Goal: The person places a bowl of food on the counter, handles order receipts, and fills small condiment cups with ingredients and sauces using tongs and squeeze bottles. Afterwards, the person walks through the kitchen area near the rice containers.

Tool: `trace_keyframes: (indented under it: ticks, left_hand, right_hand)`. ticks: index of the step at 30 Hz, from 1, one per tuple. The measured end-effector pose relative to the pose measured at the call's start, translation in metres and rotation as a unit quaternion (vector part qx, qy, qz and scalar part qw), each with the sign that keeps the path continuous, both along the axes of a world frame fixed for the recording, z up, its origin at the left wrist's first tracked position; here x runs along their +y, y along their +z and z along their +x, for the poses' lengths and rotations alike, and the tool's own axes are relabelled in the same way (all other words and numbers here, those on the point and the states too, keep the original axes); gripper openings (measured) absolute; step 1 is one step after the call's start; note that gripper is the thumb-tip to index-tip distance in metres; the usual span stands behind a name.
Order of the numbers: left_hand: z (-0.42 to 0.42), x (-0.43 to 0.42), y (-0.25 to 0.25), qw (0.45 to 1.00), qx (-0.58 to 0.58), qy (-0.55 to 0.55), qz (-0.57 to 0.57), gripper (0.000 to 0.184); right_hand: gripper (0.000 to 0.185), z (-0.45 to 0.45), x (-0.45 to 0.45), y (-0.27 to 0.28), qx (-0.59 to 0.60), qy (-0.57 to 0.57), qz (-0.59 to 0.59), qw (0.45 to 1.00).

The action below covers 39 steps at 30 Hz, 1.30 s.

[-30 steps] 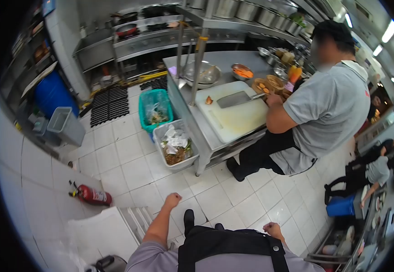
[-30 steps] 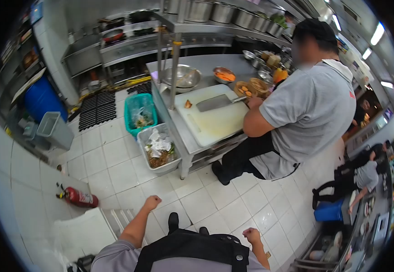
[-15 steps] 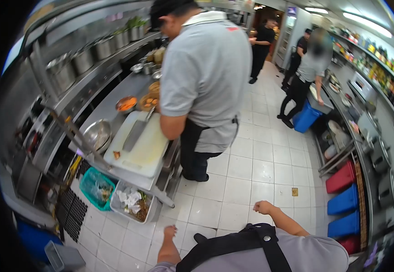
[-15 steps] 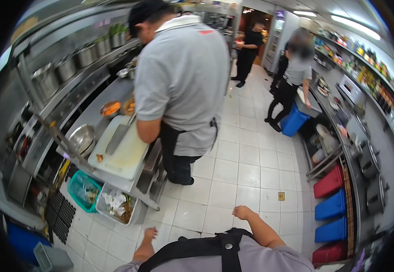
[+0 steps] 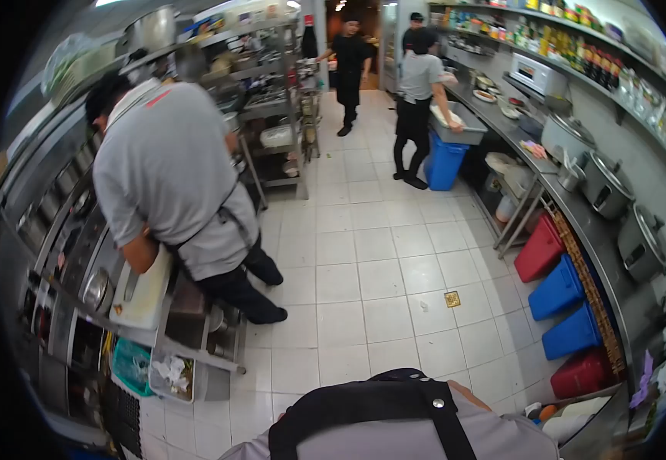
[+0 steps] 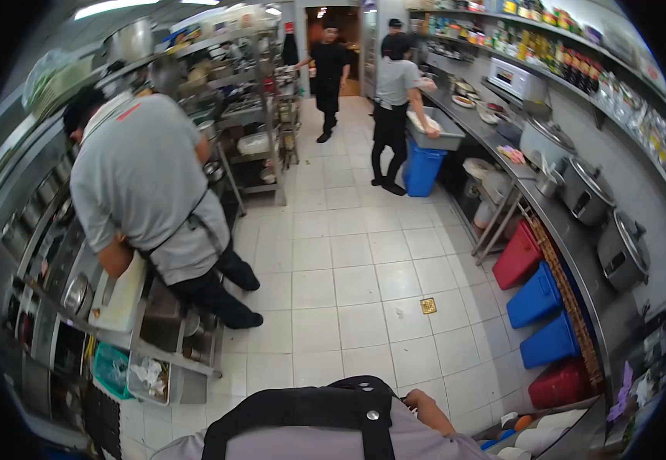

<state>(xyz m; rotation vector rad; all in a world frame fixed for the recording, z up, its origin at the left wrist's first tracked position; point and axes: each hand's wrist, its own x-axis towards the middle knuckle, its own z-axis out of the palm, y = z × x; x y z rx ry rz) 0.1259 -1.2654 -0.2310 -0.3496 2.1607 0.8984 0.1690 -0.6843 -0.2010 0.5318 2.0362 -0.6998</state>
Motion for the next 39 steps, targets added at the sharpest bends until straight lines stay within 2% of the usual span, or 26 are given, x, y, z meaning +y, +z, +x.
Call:
trace_keyframes:
  ticks: [3,5,7,8,9,11,12,14,15,16,17,18,22,24,25,27,29,31,34,36,37,39]
  left_hand:
    - [-0.038,0.056,-0.007,0.996,-0.008,-0.082,-0.029,0.023]
    - [-0.072,0.103,-0.001,0.984,0.007,-0.169,-0.048,0.023]
    - [-0.114,0.156,-0.006,0.967,0.047,-0.242,-0.060,0.022]
    - [-0.144,0.164,0.002,0.938,0.122,-0.324,-0.033,0.022]
    - [-0.161,0.199,0.008,0.997,0.072,-0.019,0.034,0.024]
    - [-0.197,0.256,0.025,0.981,0.169,-0.020,0.089,0.024]
    - [-0.219,0.280,0.030,0.981,0.169,-0.034,0.088,0.024]
    - [-0.248,0.329,0.030,0.981,0.098,-0.161,0.052,0.022]
    - [-0.259,0.353,0.026,0.978,0.094,-0.176,0.053,0.022]
    - [-0.270,0.378,0.021,0.970,0.070,-0.234,0.017,0.023]
    - [-0.280,0.404,0.016,0.956,0.047,-0.290,-0.019,0.024]
    - [-0.282,0.429,0.008,0.951,0.065,-0.301,-0.020,0.021]
    - [-0.291,0.543,-0.025,0.923,-0.025,-0.383,-0.021,0.025]
    - [-0.297,0.609,-0.028,0.875,-0.042,-0.481,-0.033,0.026]
    - [-0.303,0.643,-0.023,0.870,-0.045,-0.490,-0.029,0.026]
    - [-0.312,0.706,-0.025,0.794,-0.010,-0.607,-0.033,0.027]
    - [-0.321,0.760,-0.019,0.814,0.081,-0.574,0.041,0.033]
    - [-0.338,0.813,-0.024,0.799,0.129,-0.581,0.090,0.035]
    - [-0.358,0.873,-0.015,0.798,0.147,-0.580,0.068,0.035]
    - [-0.368,0.903,-0.003,0.808,0.159,-0.550,0.143,0.033]
    - [-0.371,0.916,0.004,0.808,0.161,-0.549,0.141,0.033]
    - [-0.377,0.936,0.010,0.839,0.136,-0.487,0.200,0.027]
  right_hand:
    - [0.029,0.033,0.059,-0.009,0.027,-0.086,0.000,0.996]
    - [0.031,0.067,0.095,-0.028,0.047,-0.197,-0.048,0.978]
    - [0.034,0.088,0.116,0.002,0.046,-0.232,-0.036,0.971]
    - [0.037,0.097,0.123,0.008,0.046,-0.255,-0.028,0.965]
    - [0.037,0.104,0.131,0.013,0.044,-0.265,-0.030,0.963]
    - [0.043,0.129,0.150,-0.011,0.004,-0.362,-0.030,0.932]
    - [0.043,0.142,0.151,-0.015,0.024,-0.434,-0.065,0.898]
    - [0.043,0.164,0.149,-0.005,0.052,-0.463,-0.074,0.882]
    - [0.043,0.175,0.151,-0.005,0.082,-0.479,-0.077,0.871]
    - [0.042,0.184,0.146,-0.006,0.107,-0.510,-0.102,0.847]
    - [0.042,0.193,0.134,0.005,0.107,-0.584,-0.087,0.800]
    - [0.042,0.192,0.135,0.008,0.110,-0.604,-0.085,0.785]
    - [0.038,0.181,0.159,0.010,0.105,-0.643,-0.068,0.756]
    - [0.036,0.166,0.187,0.017,0.104,-0.653,-0.054,0.748]
    - [0.036,0.160,0.201,0.020,0.105,-0.657,-0.047,0.745]
    - [0.034,0.149,0.231,0.027,0.110,-0.665,-0.034,0.738]
    - [0.032,0.138,0.260,0.031,0.120,-0.667,-0.024,0.735]
    - [0.030,0.131,0.287,0.035,0.131,-0.669,-0.015,0.732]
    - [0.028,0.118,0.327,0.038,0.152,-0.662,-0.012,0.734]
    - [0.026,0.105,0.360,0.038,0.174,-0.648,-0.012,0.741]
    - [0.025,0.099,0.381,0.034,0.194,-0.638,-0.010,0.745]
    - [0.024,0.076,0.426,0.026,0.232,-0.629,-0.021,0.742]
